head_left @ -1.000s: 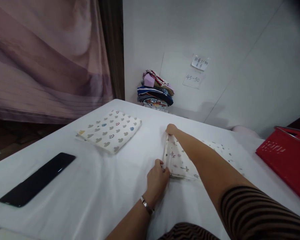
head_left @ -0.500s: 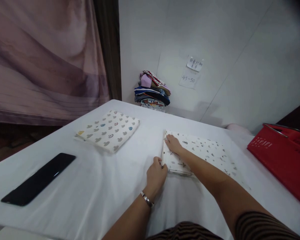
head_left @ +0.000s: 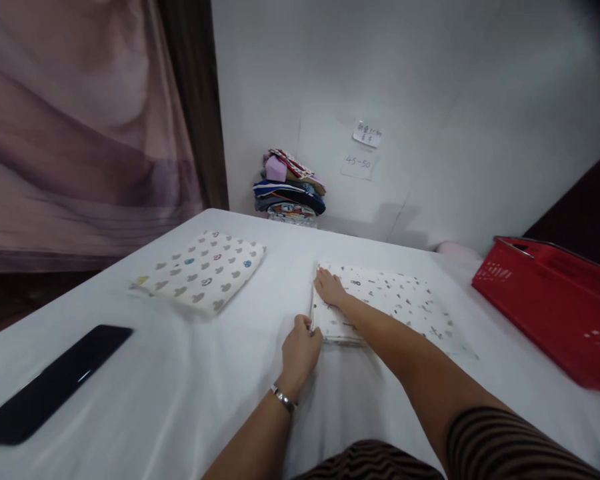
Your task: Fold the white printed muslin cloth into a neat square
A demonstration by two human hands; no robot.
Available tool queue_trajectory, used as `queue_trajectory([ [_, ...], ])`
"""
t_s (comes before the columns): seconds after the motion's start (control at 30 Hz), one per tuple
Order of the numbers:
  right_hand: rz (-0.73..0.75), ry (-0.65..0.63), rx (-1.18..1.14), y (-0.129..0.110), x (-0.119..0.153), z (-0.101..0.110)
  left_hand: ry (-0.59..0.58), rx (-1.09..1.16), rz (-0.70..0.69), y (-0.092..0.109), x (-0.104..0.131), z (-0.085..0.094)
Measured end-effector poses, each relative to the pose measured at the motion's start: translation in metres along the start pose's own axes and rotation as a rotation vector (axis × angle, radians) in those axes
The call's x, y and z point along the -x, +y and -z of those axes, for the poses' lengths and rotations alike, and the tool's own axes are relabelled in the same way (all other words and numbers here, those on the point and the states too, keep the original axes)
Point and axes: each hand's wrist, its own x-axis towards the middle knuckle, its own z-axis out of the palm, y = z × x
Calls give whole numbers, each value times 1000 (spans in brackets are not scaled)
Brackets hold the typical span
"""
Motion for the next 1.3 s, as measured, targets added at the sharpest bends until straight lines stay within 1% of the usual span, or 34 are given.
queue_trajectory([
  [0.13, -11, 19, -21, 2, 13, 6, 7, 18, 15, 1, -3, 1],
  [0.3, -5, 37, -69, -5, 27, -1, -2, 0, 16, 0, -9, 2],
  [0.4, 2, 16, -102, -2, 33, 7, -4, 12, 14, -1, -12, 3],
  [0.47, 19, 13, -114, 8, 45, 16, -6, 17, 20, -2, -13, 4],
  [0.53, 20, 16, -103, 23, 63, 22, -9, 14, 22, -2, -15, 5],
  [0.67, -59, 0, -76, 53, 96, 19, -25, -17, 16, -2, -17, 6],
  [0.73, -74, 14, -75, 59, 101, 15, -29, -40, 19, -2, -19, 5],
  [0.8, -54, 32, -78, 60, 100, 16, -19, -52, 17, -3, -21, 5],
  [0.9, -47, -10, -120, 62, 99, 24, 3, -43, 4, -4, -23, 5],
  [0.97, -73, -20, -146, 70, 105, 29, 17, -43, -8, -4, -23, 5],
  [1.07, -134, 35, -128, 89, 122, 33, 42, -64, -8, -2, -23, 5],
  [1.13, -172, 40, -122, 103, 134, 35, 49, -77, 2, 0, -23, 5],
  [1.2, -212, 44, -175, 117, 143, 40, 49, -93, 20, 2, -23, 5],
  [1.3, -344, 165, -316, 147, 161, 59, 60, -120, 33, 4, -24, 4],
])
